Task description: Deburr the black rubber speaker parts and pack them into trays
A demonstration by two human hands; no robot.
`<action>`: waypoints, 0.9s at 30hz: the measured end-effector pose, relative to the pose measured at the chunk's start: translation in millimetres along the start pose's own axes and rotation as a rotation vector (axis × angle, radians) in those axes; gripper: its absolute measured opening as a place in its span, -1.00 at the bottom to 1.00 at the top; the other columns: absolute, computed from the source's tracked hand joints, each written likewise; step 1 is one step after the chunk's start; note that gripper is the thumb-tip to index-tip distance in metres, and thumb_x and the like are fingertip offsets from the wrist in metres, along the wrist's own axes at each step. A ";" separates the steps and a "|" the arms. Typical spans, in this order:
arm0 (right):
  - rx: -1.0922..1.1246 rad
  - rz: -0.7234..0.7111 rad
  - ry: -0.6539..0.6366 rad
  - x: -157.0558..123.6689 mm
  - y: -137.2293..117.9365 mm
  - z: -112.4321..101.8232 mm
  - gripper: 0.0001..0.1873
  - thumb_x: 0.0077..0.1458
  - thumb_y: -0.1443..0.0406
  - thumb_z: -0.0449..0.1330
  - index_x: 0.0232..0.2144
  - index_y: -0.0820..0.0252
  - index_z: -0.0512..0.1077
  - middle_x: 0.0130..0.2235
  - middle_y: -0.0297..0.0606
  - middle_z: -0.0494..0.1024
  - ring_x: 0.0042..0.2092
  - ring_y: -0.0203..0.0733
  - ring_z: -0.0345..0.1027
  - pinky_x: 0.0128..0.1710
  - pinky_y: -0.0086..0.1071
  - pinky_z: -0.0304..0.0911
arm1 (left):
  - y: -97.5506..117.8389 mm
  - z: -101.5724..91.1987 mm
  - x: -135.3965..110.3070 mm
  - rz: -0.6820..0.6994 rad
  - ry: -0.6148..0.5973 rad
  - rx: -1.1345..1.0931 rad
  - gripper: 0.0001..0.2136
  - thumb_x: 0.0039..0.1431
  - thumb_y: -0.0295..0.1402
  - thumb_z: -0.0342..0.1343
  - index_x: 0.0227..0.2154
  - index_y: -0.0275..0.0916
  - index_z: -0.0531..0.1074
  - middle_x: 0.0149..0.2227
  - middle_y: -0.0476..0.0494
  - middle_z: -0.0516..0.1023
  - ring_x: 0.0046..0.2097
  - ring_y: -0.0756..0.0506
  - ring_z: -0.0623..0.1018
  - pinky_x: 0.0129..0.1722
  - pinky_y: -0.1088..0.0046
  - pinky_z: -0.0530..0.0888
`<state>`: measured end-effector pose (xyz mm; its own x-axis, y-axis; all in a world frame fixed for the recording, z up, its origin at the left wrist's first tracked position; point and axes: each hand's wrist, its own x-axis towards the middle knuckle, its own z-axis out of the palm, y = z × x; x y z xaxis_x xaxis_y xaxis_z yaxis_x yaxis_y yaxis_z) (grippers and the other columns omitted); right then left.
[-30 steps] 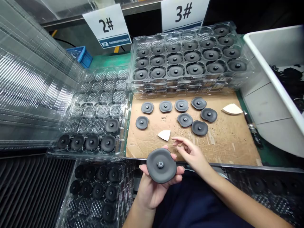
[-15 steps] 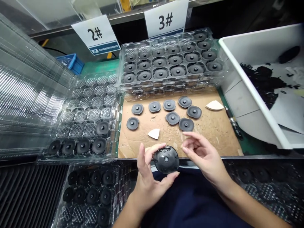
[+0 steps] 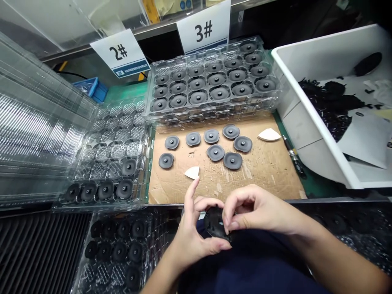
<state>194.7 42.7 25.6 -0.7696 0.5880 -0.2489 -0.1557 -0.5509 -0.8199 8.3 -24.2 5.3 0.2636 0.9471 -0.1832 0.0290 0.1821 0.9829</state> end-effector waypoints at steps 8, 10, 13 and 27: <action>0.150 0.050 0.157 -6.7 27.8 -12.1 -0.82 -0.17 0.31 0.40 -0.48 0.23 0.47 -0.48 -0.34 0.55 -0.42 -0.39 0.42 -0.36 -0.54 0.28 | 0.5 0.7 11.6 0.011 -0.021 0.058 -0.04 -0.12 -0.11 0.28 0.23 0.13 -0.27 -0.02 -0.08 0.48 0.03 -0.16 0.43 0.09 0.20 0.23; 0.144 0.018 0.200 -7.8 33.5 -14.3 -0.80 -0.17 0.27 0.40 -0.49 0.22 0.47 -0.48 -0.33 0.54 -0.42 -0.37 0.42 -0.37 -0.51 0.28 | 1.7 0.2 15.5 -0.025 -0.035 0.051 -0.13 -0.19 -0.14 0.33 0.19 0.07 -0.02 -0.01 -0.10 0.49 0.03 -0.17 0.43 0.07 0.24 0.25; 0.055 -0.029 0.276 -7.1 39.3 -18.6 -0.78 -0.08 0.18 0.33 -0.46 0.21 0.45 -0.58 -0.39 0.42 -0.54 -0.39 0.30 -0.50 -0.51 0.20 | -2.5 -0.6 17.1 -0.189 -0.072 -0.006 -0.57 -0.28 -0.07 0.34 -0.34 -0.21 0.46 -0.34 -0.12 0.57 -0.27 -0.11 0.51 -0.21 0.39 0.38; -0.968 -0.331 0.374 42.3 113.4 -56.5 -0.72 0.09 0.47 -0.06 -0.37 0.15 0.42 -0.33 -0.25 0.50 -0.29 -0.19 0.40 -0.29 -0.35 0.24 | 2.3 -222.0 -17.1 -0.143 1.195 0.678 -0.70 0.14 -0.11 0.02 -0.31 -0.29 0.41 -0.20 -0.14 0.49 -0.10 -0.16 0.46 -0.04 0.19 0.38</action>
<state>179.5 38.6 -107.0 -0.5168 0.8545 0.0526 0.3587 0.2719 -0.8930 -210.1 18.7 6.1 -0.7506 0.6433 0.1506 0.5357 0.4592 0.7086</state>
